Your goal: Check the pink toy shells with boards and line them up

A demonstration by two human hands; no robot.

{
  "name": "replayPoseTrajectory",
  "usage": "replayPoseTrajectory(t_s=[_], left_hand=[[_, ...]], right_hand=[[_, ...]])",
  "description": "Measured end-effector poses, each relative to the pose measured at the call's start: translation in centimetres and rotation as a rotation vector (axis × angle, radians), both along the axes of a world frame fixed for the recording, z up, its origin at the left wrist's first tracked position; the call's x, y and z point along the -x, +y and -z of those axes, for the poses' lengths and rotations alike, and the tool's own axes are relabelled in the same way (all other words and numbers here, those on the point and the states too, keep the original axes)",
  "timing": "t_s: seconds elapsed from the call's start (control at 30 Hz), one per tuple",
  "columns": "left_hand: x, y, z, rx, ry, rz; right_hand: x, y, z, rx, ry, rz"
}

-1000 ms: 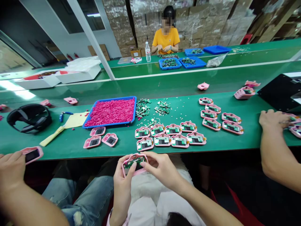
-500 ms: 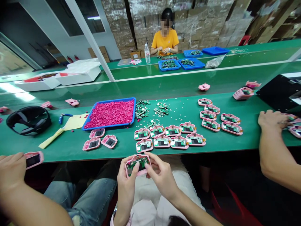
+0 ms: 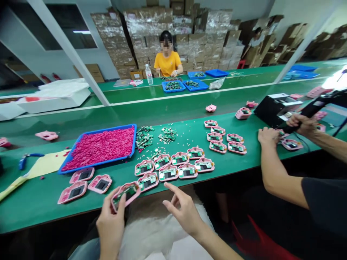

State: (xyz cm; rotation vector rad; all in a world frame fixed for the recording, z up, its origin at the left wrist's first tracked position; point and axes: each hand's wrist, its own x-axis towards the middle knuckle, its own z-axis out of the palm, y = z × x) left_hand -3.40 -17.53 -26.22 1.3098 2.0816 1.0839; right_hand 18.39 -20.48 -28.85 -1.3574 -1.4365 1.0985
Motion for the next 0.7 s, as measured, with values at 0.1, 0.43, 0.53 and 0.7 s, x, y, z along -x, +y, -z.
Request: replayPoseTrajectory(t_s=[0.1, 0.43, 0.53, 0.7], left_hand=[[2.5, 2.1, -0.1, 0.031, 0.179, -0.125], [4.7, 7.5, 1.9, 0.042, 0.355, 0.138], [4.6, 7.8, 1.4, 0.055, 0.411, 0.162], [3.2, 8.2, 0.7, 0.063, 0.513, 0.153]], right_hand=[[-1.1, 0.2, 0.5, -0.095, -0.088, 0.025], [-1.7, -0.7, 1.3, -0.172, -0.184, 0.019], [-1.6, -1.1, 1.6, -0.163, -0.187, 0.006], [-1.4, -0.9, 2.1, -0.160, -0.201, -0.059]])
